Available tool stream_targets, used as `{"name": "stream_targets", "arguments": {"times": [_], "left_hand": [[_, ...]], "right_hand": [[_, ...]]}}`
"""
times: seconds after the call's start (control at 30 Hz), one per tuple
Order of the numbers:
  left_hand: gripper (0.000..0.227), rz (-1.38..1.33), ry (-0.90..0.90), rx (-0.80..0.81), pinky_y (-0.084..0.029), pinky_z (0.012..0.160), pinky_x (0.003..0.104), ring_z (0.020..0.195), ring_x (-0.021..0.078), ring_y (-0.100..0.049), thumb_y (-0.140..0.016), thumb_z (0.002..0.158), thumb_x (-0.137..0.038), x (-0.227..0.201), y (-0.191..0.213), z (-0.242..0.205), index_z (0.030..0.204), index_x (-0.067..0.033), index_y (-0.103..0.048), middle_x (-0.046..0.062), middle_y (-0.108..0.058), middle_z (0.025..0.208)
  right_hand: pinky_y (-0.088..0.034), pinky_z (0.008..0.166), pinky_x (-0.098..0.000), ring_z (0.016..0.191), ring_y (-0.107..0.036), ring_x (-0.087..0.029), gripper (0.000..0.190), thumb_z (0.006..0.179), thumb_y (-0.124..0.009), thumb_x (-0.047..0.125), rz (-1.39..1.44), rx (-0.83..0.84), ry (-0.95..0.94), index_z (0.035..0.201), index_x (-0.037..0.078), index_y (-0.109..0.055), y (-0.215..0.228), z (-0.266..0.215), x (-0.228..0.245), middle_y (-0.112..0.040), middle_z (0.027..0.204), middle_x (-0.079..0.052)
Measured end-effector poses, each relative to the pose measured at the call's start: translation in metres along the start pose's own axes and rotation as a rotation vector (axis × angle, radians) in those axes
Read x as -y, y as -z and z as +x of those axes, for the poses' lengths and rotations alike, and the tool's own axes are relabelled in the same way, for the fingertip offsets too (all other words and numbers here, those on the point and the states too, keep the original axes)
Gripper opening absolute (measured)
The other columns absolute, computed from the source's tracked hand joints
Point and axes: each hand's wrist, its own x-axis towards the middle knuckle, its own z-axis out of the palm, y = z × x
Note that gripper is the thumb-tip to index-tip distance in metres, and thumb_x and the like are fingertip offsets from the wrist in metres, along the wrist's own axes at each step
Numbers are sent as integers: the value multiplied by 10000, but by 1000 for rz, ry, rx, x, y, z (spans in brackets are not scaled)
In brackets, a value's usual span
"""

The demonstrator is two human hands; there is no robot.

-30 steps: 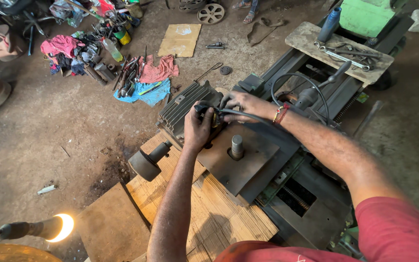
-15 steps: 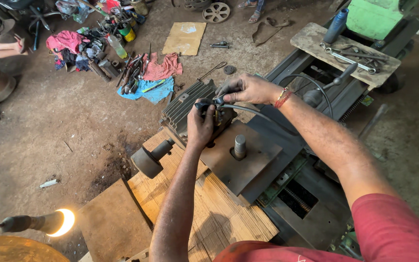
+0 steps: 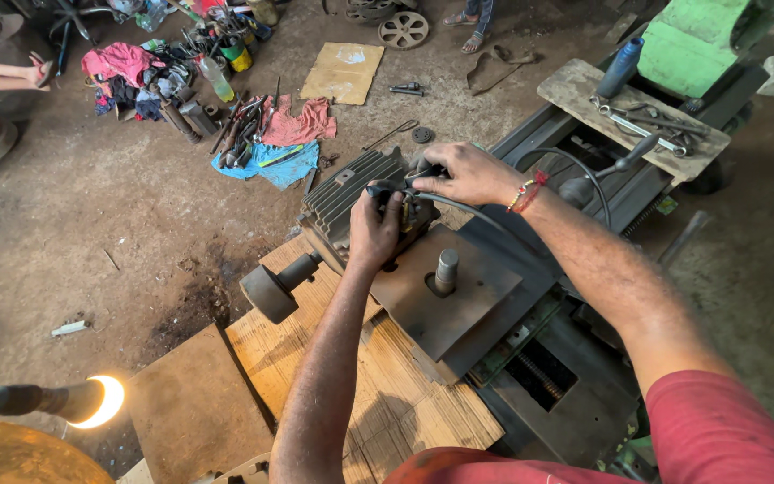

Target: The person is working on a small electrical component, possibly a motor or generator, using a soldering iron to connect wires. They are also using pliers to manipulate the wires and other small parts.

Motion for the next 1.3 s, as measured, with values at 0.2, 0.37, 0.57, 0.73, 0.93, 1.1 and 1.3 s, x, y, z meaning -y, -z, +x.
{"name": "stream_targets", "arguments": {"times": [0.2, 0.37, 0.57, 0.73, 0.93, 1.1, 1.3], "left_hand": [[135, -35, 24, 9, -548, 825, 386, 892, 309, -709, -655, 994, -157, -2, 2, -1, 1055, -38, -637, 151, -717, 941], [236, -170, -28, 62, -544, 846, 365, 927, 244, -704, -658, 948, -166, -3, 7, -2, 1122, -13, -612, 131, -719, 985], [322, -293, 143, 54, -544, 745, 314, 802, 137, -649, -743, 951, -285, -7, 10, 2, 1061, 6, -659, 97, -725, 882], [386, -107, 121, 36, -556, 674, 297, 731, 125, -676, -796, 921, -317, -12, 9, 4, 1068, 16, -665, 87, -732, 821], [289, -43, -44, 57, -564, 708, 335, 776, 208, -721, -802, 894, -239, -9, 10, 1, 1028, 2, -715, 132, -741, 887], [197, 5, -83, 51, -543, 718, 394, 802, 344, -705, -682, 926, -181, -7, 9, 3, 967, 12, -689, 191, -706, 890], [223, 69, -111, -21, -512, 725, 451, 805, 405, -670, -618, 932, -210, -9, 6, 0, 872, 4, -636, 210, -664, 819]], "right_hand": [[-540, 934, -422, 1106, -686, -338, 408, 939, -753, 384, -6, -14, 130, 1040, -8, -709, 7, -3, 3, -698, 1215, -169], [-557, 959, -400, 1171, -686, -316, 358, 928, -772, 320, 49, -80, 118, 1056, 0, -679, 4, -3, 4, -668, 1349, -151], [-564, 985, -405, 1248, -664, -334, 283, 933, -786, 250, 11, -177, 222, 1039, 15, -668, -2, -1, 19, -667, 1362, -140], [-568, 958, -389, 1160, -699, -291, 259, 902, -799, 233, 3, -141, 125, 986, 22, -677, -1, 0, 27, -682, 1342, -125], [-563, 986, -401, 1180, -699, -293, 216, 907, -811, 187, 36, -155, 215, 952, 20, -681, 1, -5, 26, -708, 1297, -115], [-581, 941, -386, 1147, -698, -303, 242, 889, -808, 177, 24, -152, 207, 981, 13, -656, -1, -8, 34, -682, 1316, -145], [-575, 949, -390, 1114, -710, -329, 292, 897, -818, 177, -69, -326, 160, 1106, 10, -701, -14, -12, 34, -708, 1257, -162]]}}
